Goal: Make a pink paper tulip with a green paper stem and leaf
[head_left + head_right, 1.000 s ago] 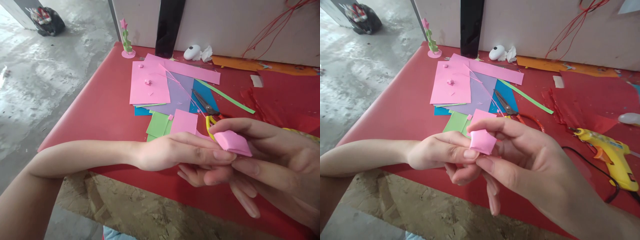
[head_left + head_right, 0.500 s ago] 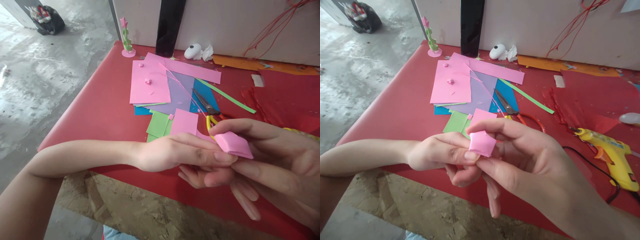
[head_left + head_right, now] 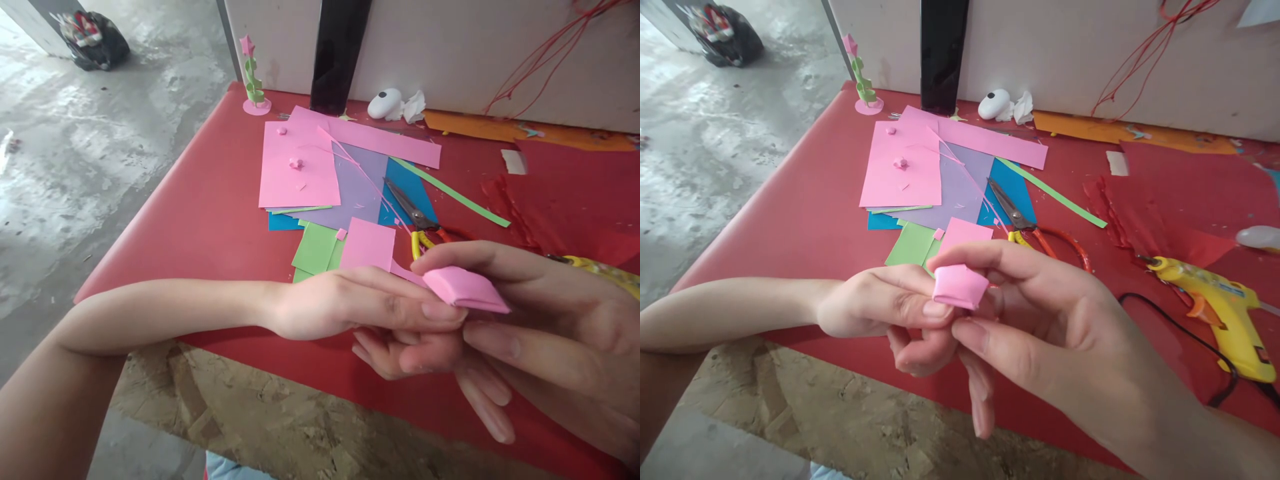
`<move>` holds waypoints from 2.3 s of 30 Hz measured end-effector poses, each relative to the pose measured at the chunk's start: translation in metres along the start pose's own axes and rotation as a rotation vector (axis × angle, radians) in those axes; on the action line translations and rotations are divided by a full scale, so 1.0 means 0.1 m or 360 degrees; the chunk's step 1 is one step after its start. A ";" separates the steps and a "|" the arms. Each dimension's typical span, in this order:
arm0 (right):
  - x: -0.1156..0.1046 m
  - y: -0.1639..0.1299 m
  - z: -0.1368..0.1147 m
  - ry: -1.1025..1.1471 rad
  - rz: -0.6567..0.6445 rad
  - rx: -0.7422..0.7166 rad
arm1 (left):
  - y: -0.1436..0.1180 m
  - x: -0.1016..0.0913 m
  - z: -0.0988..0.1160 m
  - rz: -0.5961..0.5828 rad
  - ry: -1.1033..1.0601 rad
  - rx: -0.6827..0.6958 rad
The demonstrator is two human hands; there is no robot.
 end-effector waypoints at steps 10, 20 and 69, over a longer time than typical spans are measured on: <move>-0.02 0.05 -0.09 0.0288 0.0033 -0.0033 | -0.01 0.01 0.18 0.0243 0.0360 0.0374; -0.13 0.07 -0.18 0.0158 0.0126 -0.0130 | -0.06 -0.05 0.12 0.0406 0.0331 0.0341; -0.01 0.09 -0.12 0.0163 0.0006 -0.0022 | 0.06 -0.02 -0.02 0.0191 -0.0019 0.0070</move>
Point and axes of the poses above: each hand's wrist, its own y-axis towards the middle knuckle, its own x-axis out of the palm, z = x × y, the point moved 8 cm from there along y, towards the middle knuckle, and after that the axes turned 1 degree about -x, right-handed, at the moved point
